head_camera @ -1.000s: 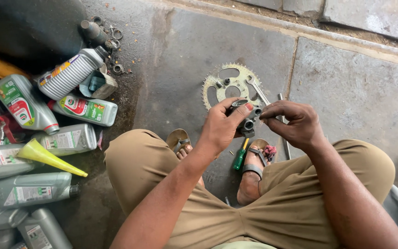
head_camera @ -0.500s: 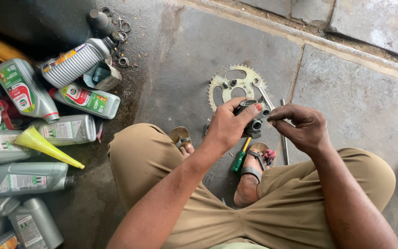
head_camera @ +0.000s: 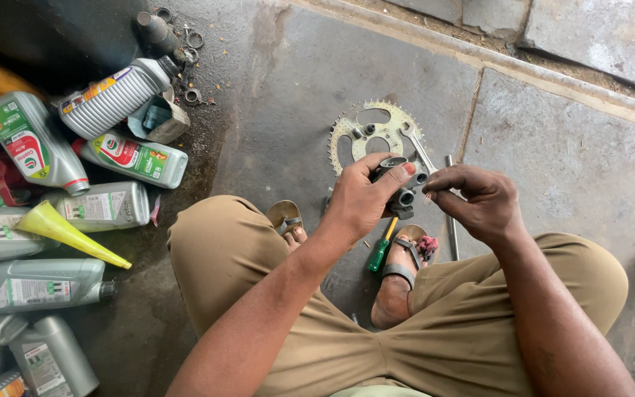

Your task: The recorder is disassembling and cleaning a motorcycle carburetor while sitting on the floor.

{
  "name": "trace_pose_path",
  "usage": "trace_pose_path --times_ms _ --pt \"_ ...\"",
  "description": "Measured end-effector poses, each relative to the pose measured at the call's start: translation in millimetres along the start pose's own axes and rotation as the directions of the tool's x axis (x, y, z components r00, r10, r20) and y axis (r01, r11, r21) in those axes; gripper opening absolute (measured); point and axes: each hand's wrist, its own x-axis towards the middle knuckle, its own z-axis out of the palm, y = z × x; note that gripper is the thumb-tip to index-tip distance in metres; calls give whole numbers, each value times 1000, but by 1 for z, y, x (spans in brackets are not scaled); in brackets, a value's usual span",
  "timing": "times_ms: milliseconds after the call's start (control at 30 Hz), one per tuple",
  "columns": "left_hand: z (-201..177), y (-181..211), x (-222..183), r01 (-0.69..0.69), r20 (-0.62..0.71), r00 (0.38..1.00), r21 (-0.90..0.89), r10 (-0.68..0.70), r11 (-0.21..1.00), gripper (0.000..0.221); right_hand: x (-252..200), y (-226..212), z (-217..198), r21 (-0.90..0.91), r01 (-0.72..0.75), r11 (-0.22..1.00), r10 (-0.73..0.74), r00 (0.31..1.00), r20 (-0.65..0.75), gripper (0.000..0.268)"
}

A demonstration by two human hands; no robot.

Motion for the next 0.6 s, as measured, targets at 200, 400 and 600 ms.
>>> trace_pose_path --times_ms 200,400,600 --pt "0 0 0 -4 5 1000 7 4 1000 51 0 -3 0 -22 4 1000 -4 1000 -4 12" --pt "-1 1 0 55 27 998 -115 -52 992 45 -5 8 -6 159 -24 987 38 996 -81 13" --pt "-7 -3 9 207 80 978 -398 -191 894 32 -7 7 -10 438 -27 898 147 959 -243 13"
